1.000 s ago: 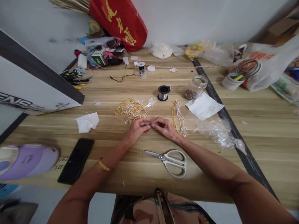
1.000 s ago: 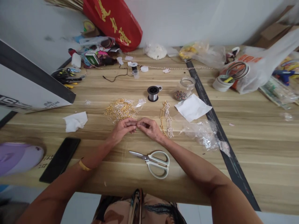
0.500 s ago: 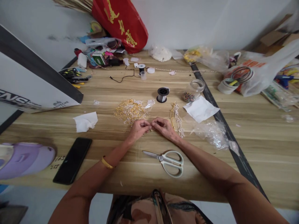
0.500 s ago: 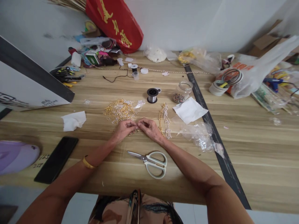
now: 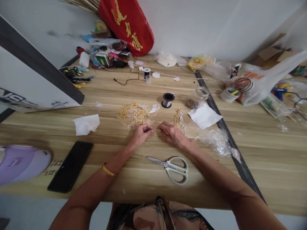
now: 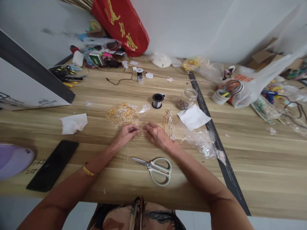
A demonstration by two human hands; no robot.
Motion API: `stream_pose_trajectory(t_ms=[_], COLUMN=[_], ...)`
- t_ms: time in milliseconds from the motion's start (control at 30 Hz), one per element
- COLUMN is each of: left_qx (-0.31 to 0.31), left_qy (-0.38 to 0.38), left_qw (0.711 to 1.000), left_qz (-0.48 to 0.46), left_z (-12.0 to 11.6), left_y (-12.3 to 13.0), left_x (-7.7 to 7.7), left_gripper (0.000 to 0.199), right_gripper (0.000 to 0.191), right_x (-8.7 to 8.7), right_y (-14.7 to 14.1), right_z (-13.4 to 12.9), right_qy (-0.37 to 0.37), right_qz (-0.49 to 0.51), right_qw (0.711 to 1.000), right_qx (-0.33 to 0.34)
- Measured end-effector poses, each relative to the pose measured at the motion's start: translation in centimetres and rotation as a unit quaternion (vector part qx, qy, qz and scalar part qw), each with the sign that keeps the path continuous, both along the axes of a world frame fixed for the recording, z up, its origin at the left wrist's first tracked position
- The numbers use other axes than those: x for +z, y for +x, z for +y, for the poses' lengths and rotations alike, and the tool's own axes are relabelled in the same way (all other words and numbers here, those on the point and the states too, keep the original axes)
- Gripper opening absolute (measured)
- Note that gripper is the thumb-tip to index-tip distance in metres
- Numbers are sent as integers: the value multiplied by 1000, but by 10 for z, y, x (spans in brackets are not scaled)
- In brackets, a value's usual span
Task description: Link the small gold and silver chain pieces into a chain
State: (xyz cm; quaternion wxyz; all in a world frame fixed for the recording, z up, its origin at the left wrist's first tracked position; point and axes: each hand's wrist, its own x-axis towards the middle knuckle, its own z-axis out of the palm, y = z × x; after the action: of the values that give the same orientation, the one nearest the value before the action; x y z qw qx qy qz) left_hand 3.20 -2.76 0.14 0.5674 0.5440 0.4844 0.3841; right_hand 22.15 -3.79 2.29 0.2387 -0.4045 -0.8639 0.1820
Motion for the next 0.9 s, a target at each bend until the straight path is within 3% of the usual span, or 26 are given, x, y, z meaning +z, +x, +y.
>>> stream_pose_trajectory(t_ms=[200,533,900], left_qx=[-22,-59,-48], left_qy=[21,-20,-45], left_qw=[999,996,994], left_qz=[-14,-62,-85], left_z=[1,-3,-4], left_y=[0,-1,-3], left_x=[6,12,12], left_gripper=[11,17,19], right_gripper=[18,15,14], right_x=[11,9,9], right_y=[-3,-6,5], right_z=[-3,5,13], right_qy=[21,-6,-14], right_qz=[-74,13,10], right_qw=[997,1000,1000], right_qx=[-3,26,15])
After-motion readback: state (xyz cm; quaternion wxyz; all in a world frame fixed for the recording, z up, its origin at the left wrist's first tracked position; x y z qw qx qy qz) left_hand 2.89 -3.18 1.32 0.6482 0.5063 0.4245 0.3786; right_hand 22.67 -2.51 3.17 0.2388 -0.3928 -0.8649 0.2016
